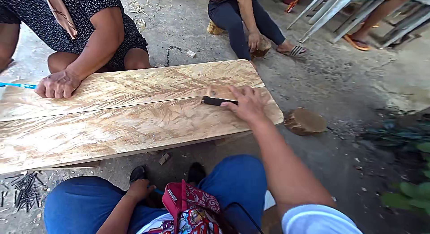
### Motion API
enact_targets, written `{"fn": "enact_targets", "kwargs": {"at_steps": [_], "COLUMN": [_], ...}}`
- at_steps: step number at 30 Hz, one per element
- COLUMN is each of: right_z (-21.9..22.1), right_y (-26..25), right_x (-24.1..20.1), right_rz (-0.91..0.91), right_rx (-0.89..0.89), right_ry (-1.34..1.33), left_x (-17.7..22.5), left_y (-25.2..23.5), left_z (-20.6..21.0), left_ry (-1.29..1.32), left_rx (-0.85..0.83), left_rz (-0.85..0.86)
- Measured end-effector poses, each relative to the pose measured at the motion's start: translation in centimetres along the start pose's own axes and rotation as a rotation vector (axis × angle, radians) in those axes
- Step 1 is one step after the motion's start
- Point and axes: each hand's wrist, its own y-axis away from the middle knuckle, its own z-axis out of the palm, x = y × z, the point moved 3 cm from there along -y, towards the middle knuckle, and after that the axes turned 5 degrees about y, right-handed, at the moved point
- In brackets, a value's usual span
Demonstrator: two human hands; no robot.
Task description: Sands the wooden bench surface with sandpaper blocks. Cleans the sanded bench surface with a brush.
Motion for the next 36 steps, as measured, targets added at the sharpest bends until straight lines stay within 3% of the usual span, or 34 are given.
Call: {"fn": "enact_targets", "kwargs": {"at_steps": [2, 5, 13, 15, 17, 19, 21, 28, 30, 33, 36], "right_z": [-0.1, 0.2, 2.3, 2.4, 2.1, 1.5, 0.9, -0.1, -0.4, -0.2, 1.0], "right_y": [-0.3, -0.7, -0.8, -0.4, -0.1, 0.2, 0.2, -1.5, -2.0, -2.5, -2.6], "right_x": [2.6, -0.9, -30.1, -35.0, -36.4, -34.4, -29.4, -0.7, 4.0, 2.2, -6.8], "right_rz": [0.12, 0.103, -0.384, -0.466, -0.49, -0.482, -0.433, -0.002, 0.059, 0.035, -0.142], "right_rx": [-0.027, -0.02, -0.142, -0.17, -0.232, -0.245, -0.203, -0.031, -0.041, -0.043, -0.009], "right_ry": [0.018, 0.013, -0.153, -0.178, -0.127, -0.124, -0.156, -0.012, 0.004, -0.028, -0.083], "left_x": [-0.4, -0.5, 0.4, 0.9, 1.5, 1.9, 2.2, 1.1, 0.8, 0.8, 0.9], "left_y": [0.5, 1.0, 1.1, 0.7, 0.5, 0.5, 0.3, -0.3, -0.2, 0.2, 0.0], "left_z": [0.2, 0.1, 0.2, 0.2, 0.2, 0.2, -0.1, -0.3, 0.0, -0.1, -0.3], "left_ry": [0.025, 0.051, 0.033, 0.018, 0.006, -0.027, -0.06, -0.064, -0.055, -0.037, -0.04], "left_rx": [0.0, 0.006, 0.015, 0.022, 0.027, 0.009, -0.006, -0.016, -0.02, -0.018, -0.025], "left_rz": [0.003, 0.006, -0.017, -0.013, 0.009, 0.015, 0.023, 0.021, 0.015, 0.018, 0.01]}}
